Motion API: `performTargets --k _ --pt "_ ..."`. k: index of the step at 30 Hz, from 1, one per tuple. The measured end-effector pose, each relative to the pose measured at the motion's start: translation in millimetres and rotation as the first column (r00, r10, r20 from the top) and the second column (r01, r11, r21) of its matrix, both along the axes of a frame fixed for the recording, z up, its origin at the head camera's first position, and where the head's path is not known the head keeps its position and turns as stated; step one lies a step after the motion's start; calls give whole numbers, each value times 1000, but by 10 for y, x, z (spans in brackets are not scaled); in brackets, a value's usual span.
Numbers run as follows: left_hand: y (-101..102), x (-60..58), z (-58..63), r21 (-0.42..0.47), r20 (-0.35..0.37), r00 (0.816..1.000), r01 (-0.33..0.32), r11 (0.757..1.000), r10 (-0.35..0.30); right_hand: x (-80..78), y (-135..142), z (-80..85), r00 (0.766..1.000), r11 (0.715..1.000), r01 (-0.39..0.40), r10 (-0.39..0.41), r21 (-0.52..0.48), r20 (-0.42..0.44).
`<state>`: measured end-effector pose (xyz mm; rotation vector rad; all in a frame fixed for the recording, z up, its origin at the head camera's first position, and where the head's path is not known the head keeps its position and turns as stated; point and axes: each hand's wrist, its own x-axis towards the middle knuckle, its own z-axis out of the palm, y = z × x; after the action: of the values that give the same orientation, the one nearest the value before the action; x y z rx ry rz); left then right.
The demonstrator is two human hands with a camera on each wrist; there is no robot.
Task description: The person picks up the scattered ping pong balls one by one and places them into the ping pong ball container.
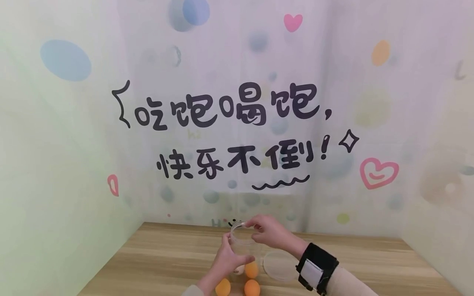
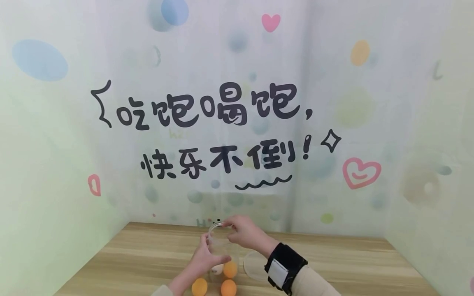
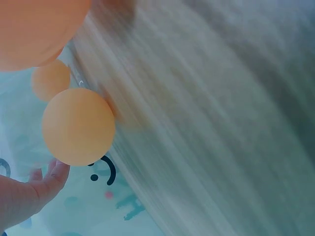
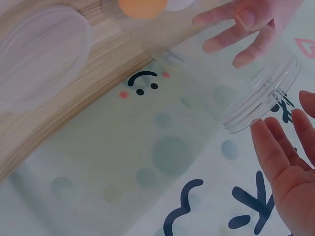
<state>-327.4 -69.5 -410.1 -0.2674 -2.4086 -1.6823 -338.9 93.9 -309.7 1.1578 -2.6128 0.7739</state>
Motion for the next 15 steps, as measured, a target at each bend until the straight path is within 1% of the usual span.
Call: performTargets --k 4,7,9,11,12,13,14,15 --pt "-7 -7 8 -5 -4 1000 5 1000 -5 45 60 -17 999 999 0 -2 -41 -39" --pt "-4 -15 11 -4 -10 1000 2 1000 -2 127 93 -49 998 995 6 -11 -101 -55" --pt "3 -10 -6 -1 -23 1000 -3 1000 3 215 107 -98 999 989 0 -8 -145 -51" --pt "16 24 -52 1 -26 1000 -14 1000 14 325 127 -200 998 984 -38 30 -173 -48" --pt "25 48 -84 4 -14 1000 -15 1000 15 387 143 -267 998 981 -66 62 -182 -31" --pt "37 72 -118 9 -11 1000 -12 1000 12 448 162 -335 996 980 -87 90 -180 8" --pt "50 99 -152 16 -5 1000 -8 1000 8 508 181 -408 993 980 -104 113 -170 43" --pt "63 124 -189 24 7 1000 -1 1000 1 554 204 -495 991 983 -132 135 -128 22"
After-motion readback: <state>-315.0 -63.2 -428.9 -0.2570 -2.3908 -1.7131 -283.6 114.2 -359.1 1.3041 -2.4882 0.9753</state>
